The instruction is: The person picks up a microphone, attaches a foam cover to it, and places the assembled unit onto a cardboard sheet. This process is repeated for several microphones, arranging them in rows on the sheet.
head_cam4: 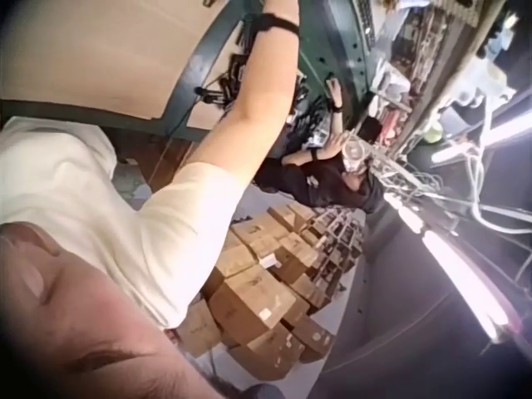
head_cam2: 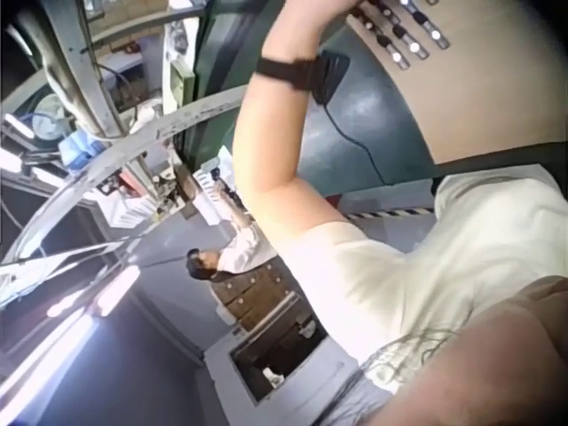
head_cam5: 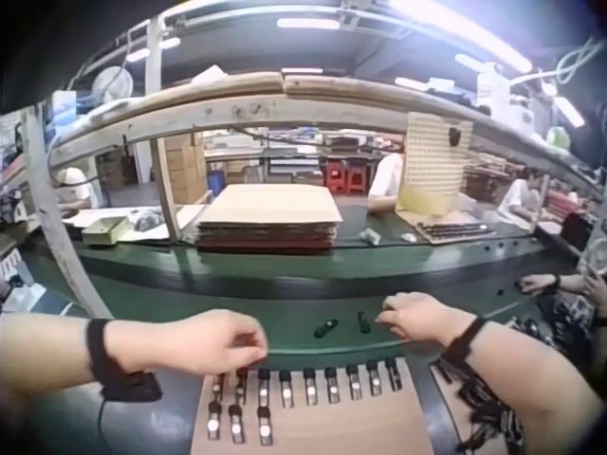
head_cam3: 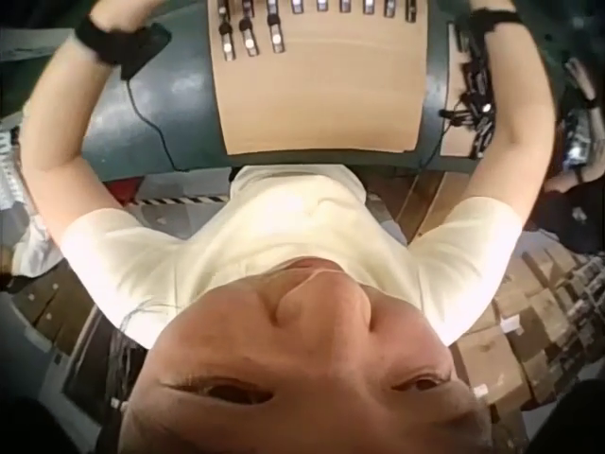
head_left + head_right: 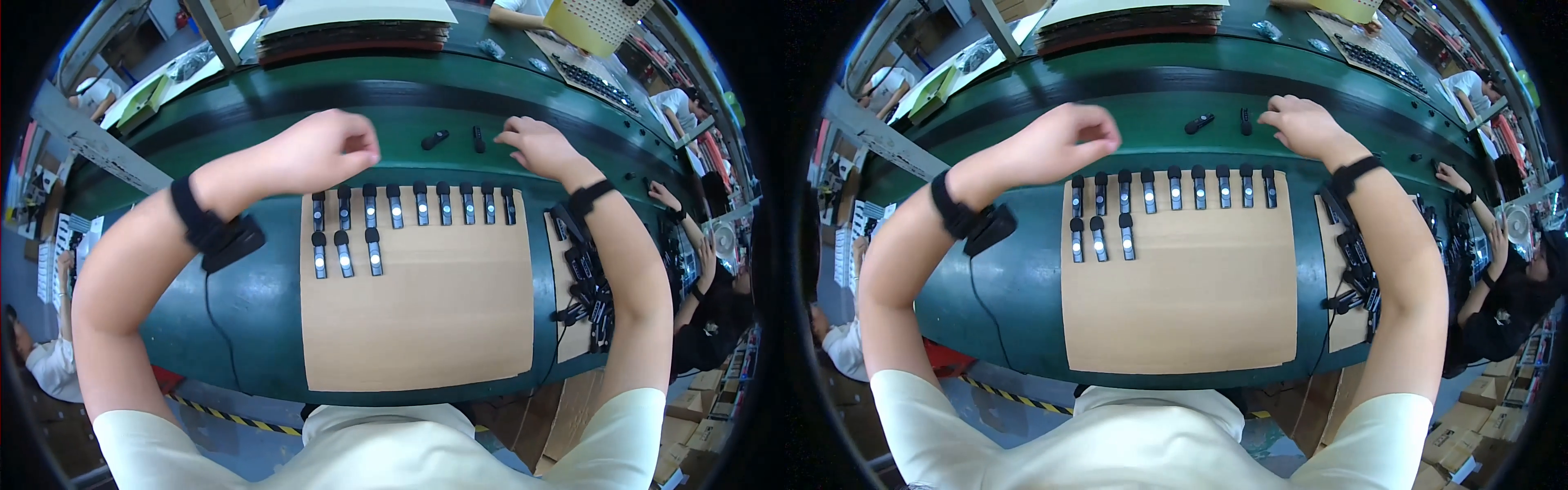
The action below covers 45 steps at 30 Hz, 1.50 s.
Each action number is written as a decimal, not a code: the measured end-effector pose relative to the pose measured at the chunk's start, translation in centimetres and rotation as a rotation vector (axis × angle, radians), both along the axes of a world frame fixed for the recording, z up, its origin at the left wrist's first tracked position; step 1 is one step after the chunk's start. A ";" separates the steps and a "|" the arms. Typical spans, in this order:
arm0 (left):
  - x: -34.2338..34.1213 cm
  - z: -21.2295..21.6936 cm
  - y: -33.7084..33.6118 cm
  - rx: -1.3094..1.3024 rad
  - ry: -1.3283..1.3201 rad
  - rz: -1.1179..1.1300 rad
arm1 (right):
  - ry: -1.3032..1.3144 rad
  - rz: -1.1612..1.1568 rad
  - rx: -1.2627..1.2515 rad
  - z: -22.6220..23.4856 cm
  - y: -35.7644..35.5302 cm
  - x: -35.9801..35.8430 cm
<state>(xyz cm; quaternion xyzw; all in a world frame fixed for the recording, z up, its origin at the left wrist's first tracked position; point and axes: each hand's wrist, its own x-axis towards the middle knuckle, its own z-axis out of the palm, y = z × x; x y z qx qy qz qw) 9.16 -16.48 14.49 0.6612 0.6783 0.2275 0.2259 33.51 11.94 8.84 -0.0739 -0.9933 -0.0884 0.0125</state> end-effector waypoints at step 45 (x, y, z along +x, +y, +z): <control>14.9 -4.8 -13.9 0.597 -0.264 -0.055 | 0.445 -0.292 -2.060 -0.9 -29.1 9.3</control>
